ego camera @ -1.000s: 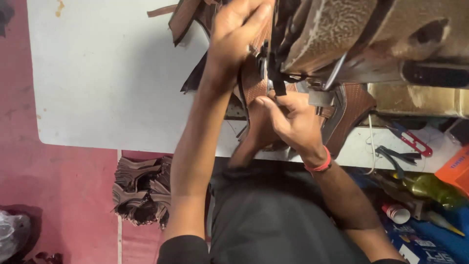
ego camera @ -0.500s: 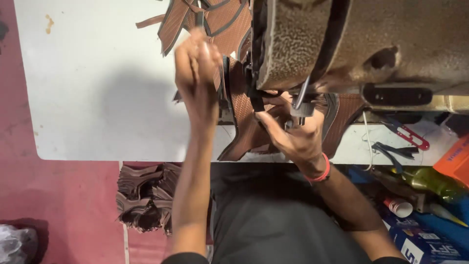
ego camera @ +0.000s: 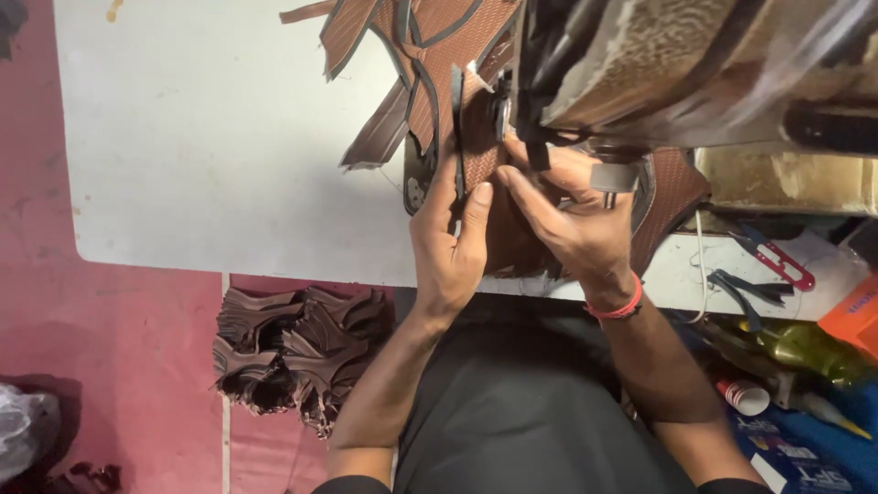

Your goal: Stitching together pieces of leather using an industrial sewing machine to form shoe uppers.

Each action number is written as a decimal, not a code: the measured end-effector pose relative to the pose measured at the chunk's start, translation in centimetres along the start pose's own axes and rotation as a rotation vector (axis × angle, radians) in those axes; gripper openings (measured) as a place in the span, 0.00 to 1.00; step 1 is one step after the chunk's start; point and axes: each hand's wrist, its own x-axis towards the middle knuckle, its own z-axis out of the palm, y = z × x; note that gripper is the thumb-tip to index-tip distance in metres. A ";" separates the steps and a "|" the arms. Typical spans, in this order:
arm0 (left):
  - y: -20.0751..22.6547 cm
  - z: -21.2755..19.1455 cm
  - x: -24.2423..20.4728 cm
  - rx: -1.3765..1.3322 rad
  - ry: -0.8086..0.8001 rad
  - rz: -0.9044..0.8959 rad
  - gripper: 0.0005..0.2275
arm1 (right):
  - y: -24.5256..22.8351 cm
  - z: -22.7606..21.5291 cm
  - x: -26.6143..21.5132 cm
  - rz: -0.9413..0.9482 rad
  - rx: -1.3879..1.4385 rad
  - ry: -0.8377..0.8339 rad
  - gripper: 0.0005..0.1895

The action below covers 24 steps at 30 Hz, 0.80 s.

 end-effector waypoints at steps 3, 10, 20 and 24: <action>0.2 -0.5 -0.1 0.002 -0.007 0.011 0.20 | 0.2 0.4 -0.3 0.017 0.085 0.008 0.15; -0.2 -1.0 -1.4 0.342 0.025 0.155 0.22 | 0.0 0.4 -0.2 -0.002 0.022 -0.011 0.16; 0.8 -2.5 -0.4 0.583 0.000 0.084 0.35 | 0.0 0.5 0.1 -0.015 -0.053 -0.053 0.13; 0.9 -4.4 2.0 0.264 -0.131 0.244 0.38 | 0.3 0.4 -0.1 0.009 -0.015 -0.050 0.13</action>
